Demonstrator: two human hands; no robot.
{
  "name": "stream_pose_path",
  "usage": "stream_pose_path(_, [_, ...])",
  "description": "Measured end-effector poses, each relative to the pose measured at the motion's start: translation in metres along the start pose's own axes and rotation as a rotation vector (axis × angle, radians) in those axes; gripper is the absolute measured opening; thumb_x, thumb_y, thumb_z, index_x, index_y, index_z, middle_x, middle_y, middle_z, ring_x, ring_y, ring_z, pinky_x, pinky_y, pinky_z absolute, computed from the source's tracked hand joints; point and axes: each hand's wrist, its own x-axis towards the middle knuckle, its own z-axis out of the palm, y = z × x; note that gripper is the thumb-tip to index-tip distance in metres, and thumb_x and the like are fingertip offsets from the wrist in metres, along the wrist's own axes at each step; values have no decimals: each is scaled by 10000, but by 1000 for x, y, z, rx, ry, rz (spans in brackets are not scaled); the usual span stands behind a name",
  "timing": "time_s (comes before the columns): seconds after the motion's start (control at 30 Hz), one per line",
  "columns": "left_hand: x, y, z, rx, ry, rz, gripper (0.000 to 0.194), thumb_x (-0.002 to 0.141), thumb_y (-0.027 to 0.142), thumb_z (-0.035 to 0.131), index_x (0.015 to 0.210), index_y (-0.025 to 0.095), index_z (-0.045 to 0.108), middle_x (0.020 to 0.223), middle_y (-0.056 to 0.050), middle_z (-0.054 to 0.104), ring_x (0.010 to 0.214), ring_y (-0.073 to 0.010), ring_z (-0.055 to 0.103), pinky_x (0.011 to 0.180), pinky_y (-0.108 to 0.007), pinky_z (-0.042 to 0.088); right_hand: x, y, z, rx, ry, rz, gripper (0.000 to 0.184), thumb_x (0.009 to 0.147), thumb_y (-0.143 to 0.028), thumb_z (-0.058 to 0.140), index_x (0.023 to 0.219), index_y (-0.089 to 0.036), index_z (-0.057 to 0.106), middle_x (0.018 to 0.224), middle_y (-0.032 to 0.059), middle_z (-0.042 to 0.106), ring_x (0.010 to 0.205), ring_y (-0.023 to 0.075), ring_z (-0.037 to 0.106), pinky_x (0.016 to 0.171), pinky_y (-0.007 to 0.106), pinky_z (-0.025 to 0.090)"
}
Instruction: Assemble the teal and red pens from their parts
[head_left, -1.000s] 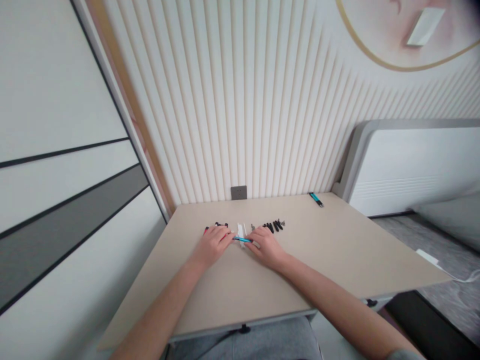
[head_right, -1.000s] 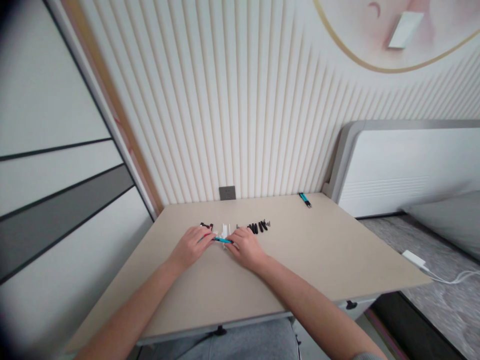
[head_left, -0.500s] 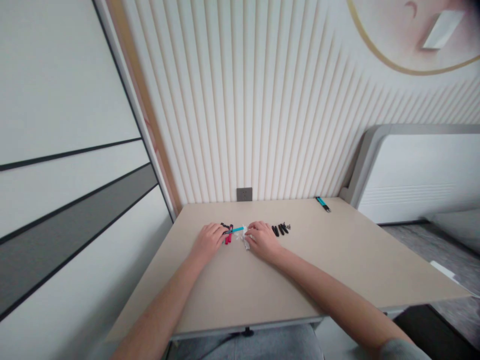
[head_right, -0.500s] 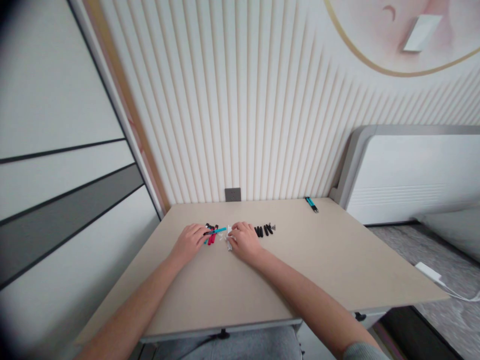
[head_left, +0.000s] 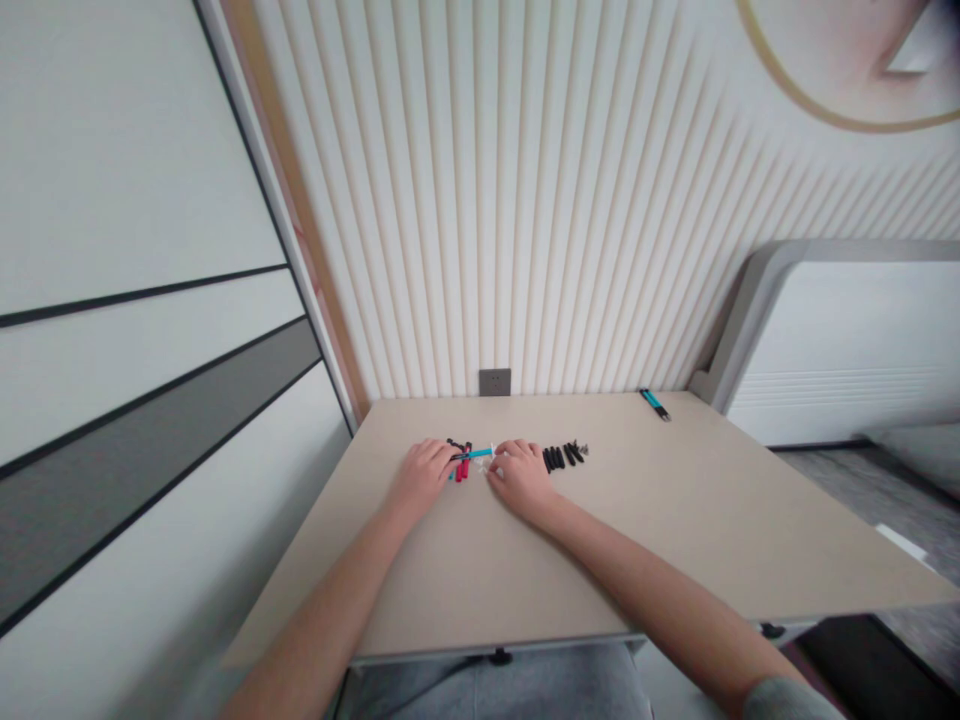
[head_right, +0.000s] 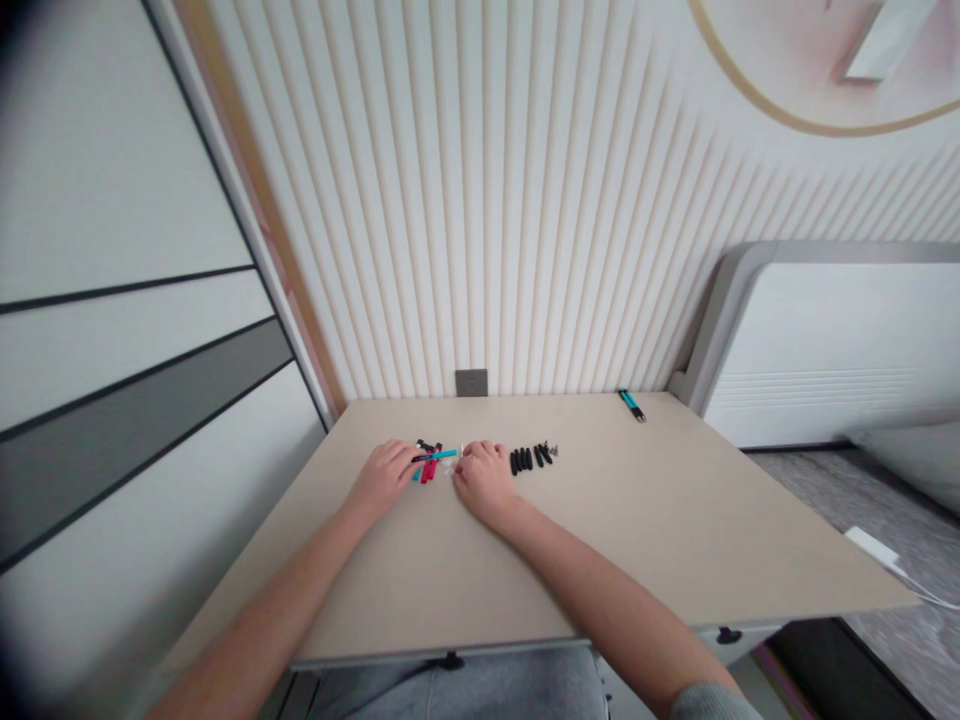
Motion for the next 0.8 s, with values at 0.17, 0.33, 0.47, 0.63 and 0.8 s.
stream_pose_path(0.17, [0, 1, -2, -43, -8, -26, 129, 939, 232, 526, 1009, 194, 628, 956, -55, 670, 921, -210, 585, 799, -352, 438, -1, -2, -1, 16, 13, 2, 195, 898, -302, 555, 846, -209, 718, 1087, 81, 646, 1051, 242, 501, 902, 398, 279])
stream_pose_path(0.33, [2, 3, 3, -402, 112, -228, 233, 942, 361, 502, 1010, 184, 637, 950, -68, 691, 891, -206, 620, 802, -359, 478, -4, 3, -7, 35, 51, 26, 197, 915, -291, 534, 879, -219, 714, 1071, 71, 649, 1031, 225, 506, 883, 381, 287])
stream_pose_path(0.47, [2, -1, 8, -764, 249, -471, 334, 934, 441, 475, 1031, 148, 604, 904, -73, 708, 845, -189, 659, 780, -326, 516, -6, 13, -12, 48, 87, 67, 182, 909, -256, 533, 877, -219, 708, 1054, 64, 650, 1016, 217, 506, 870, 372, 291])
stream_pose_path(0.63, [-1, -9, 3, -377, 194, -258, 250, 923, 399, 513, 971, 188, 638, 909, -57, 685, 863, -201, 621, 805, -352, 490, -6, 16, -11, 57, 71, 59, 182, 907, -266, 540, 894, -226, 716, 1069, 62, 646, 1034, 216, 498, 878, 371, 291])
stream_pose_path(0.8, [-1, -9, 2, -150, 139, -121, 184, 945, 311, 494, 1004, 190, 620, 957, -71, 671, 912, -218, 590, 823, -373, 462, -3, 5, -4, 48, 50, -6, 199, 908, -331, 553, 912, -234, 726, 1096, 68, 647, 1061, 230, 499, 919, 401, 275])
